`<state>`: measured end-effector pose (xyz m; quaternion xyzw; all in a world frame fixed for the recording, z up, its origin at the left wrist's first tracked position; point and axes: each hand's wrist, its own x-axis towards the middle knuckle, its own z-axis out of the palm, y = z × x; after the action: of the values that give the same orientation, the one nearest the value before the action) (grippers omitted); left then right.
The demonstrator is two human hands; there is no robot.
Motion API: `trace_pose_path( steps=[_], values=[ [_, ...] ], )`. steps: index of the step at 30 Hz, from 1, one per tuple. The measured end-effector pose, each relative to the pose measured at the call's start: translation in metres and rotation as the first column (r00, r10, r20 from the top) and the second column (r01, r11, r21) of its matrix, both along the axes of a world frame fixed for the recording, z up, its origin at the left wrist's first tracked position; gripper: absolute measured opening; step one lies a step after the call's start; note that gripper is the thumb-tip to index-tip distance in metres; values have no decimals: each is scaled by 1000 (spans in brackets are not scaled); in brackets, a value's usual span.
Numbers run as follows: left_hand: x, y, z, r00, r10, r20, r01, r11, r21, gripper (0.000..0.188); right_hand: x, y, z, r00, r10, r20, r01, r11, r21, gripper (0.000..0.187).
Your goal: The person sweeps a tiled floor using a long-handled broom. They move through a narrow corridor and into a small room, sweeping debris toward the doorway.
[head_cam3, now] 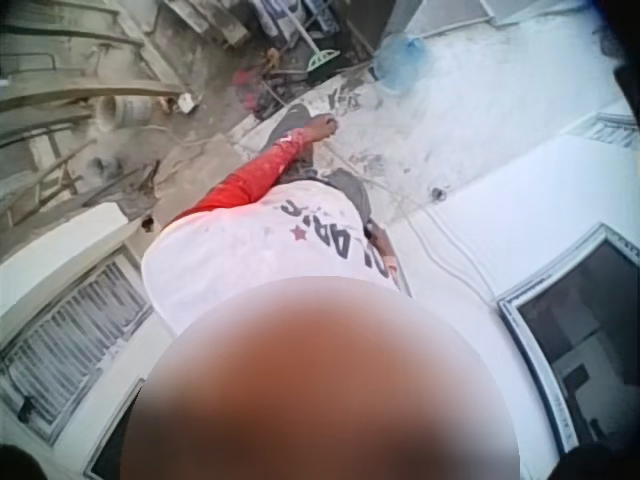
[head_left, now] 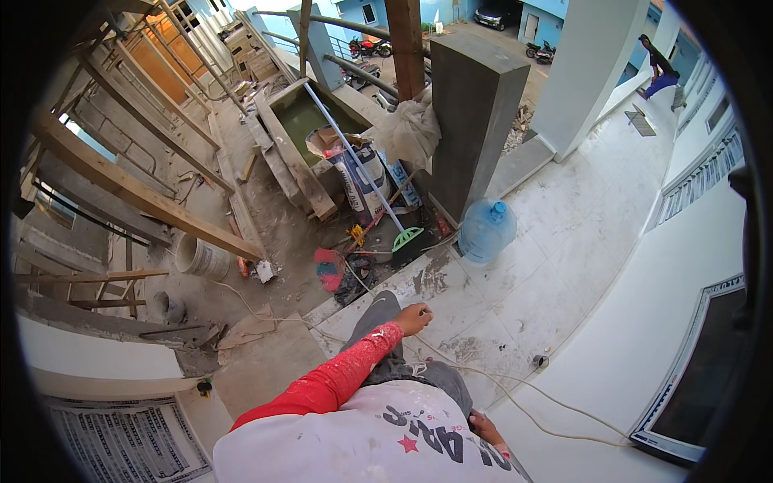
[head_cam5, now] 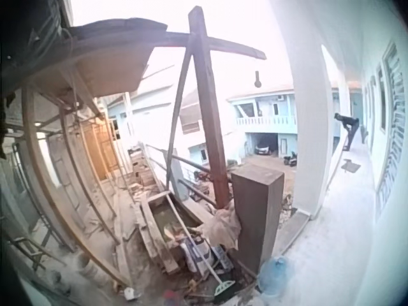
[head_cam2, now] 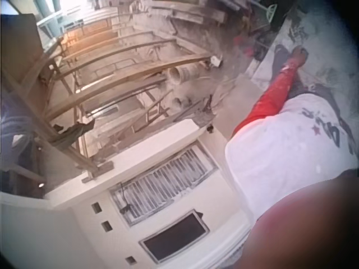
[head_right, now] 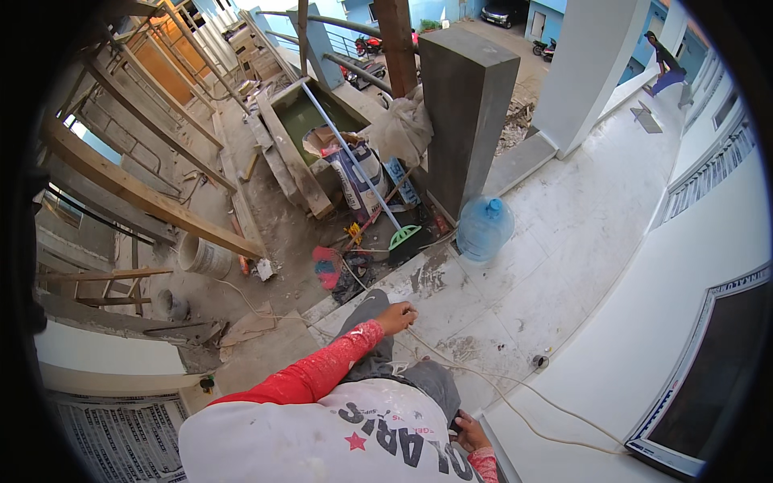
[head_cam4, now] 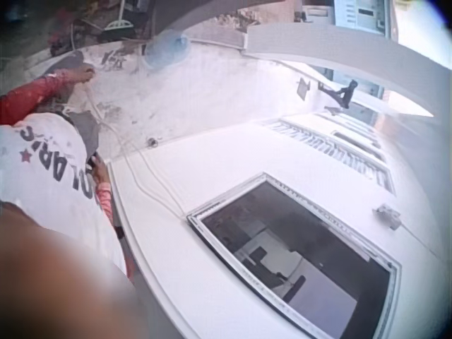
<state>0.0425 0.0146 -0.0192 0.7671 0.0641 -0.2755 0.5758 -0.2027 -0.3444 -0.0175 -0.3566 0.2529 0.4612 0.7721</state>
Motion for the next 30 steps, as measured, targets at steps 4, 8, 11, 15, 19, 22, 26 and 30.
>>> trace_pose_path(
  steps=[4,8,11,15,19,22,26,30],
  values=[
    [41,70,-27,966,244,-86,-242,970,32,23,21,21,-2,976,-90,-199,87,996,-25,80],
    [80,119,-73,916,347,-201,-337,938,81,23,110,56,-23,968,-21,-252,-21,986,-163,73],
    [113,147,-124,923,323,-209,-293,942,162,27,188,78,-31,965,145,-218,-217,907,-360,68],
    [171,186,-185,923,229,-309,-96,915,391,35,273,86,-18,769,580,-271,-563,412,-716,63],
    [254,238,-207,935,198,-294,-22,861,507,39,414,112,55,501,812,-299,-236,-205,-950,58],
    [332,287,-210,926,238,-294,-81,884,460,39,577,168,148,597,760,256,281,100,-954,47],
    [430,352,-210,908,386,-161,-267,831,488,36,714,236,283,202,854,479,677,232,-698,31],
    [530,401,-199,793,600,102,-591,718,368,24,798,276,337,-10,841,540,879,266,-397,25]
  ],
)
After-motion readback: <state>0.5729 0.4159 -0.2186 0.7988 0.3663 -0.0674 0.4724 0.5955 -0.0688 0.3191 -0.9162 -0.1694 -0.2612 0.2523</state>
